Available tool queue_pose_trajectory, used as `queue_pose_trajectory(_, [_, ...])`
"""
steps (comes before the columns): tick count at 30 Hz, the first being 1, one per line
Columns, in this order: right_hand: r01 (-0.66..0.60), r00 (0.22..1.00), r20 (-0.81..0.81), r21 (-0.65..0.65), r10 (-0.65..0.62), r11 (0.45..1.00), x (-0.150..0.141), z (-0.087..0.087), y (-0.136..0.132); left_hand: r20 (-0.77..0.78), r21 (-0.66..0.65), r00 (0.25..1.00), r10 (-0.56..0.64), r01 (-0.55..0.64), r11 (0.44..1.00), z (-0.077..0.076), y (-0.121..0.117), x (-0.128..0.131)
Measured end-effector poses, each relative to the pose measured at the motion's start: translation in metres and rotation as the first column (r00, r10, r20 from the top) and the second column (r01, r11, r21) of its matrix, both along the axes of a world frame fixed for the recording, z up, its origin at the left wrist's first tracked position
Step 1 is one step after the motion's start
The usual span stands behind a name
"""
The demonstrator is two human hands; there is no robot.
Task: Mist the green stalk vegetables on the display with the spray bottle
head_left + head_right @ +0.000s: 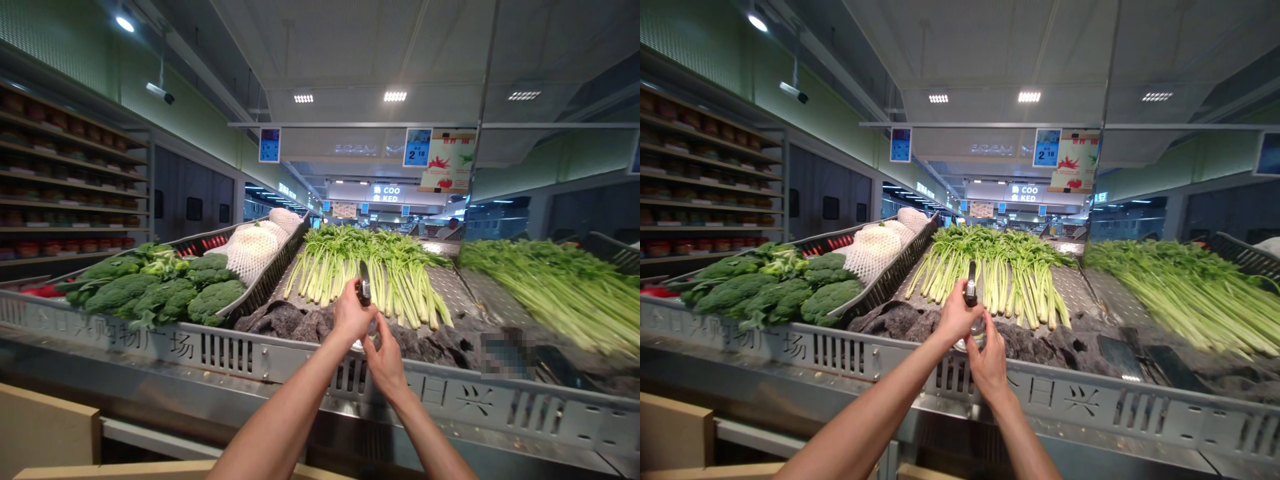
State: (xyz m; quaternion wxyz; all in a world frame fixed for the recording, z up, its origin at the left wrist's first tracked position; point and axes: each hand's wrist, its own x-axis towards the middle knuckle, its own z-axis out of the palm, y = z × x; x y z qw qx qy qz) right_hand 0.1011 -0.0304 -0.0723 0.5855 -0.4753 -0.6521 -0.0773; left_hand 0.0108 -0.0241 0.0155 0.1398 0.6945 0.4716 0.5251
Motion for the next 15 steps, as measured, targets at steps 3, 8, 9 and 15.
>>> queue_pose_trajectory(3, [0.009, 1.0, -0.006, -0.012, -0.009, 1.0, 0.004, -0.002, -0.001, 0.007, -0.023, 1.0, -0.015, 0.015, 1.0, -0.001, 0.0, 0.004])
queue_pose_trajectory(8, [0.023, 0.998, -0.049, -0.013, -0.024, 1.0, 0.01, -0.004, -0.002, 0.003, -0.024, 1.0, -0.022, 0.022, 0.999, -0.001, 0.001, 0.012])
queue_pose_trajectory(9, [0.024, 0.998, -0.055, -0.009, -0.025, 1.0, 0.012, -0.004, -0.002, 0.002, -0.022, 1.0, -0.023, 0.023, 0.999, -0.001, 0.001, 0.014])
queue_pose_trajectory(15, [0.06, 0.995, -0.082, 0.041, -0.057, 0.997, 0.024, -0.01, -0.002, -0.02, -0.019, 0.998, -0.054, 0.053, 0.998, -0.001, 0.0, 0.028])
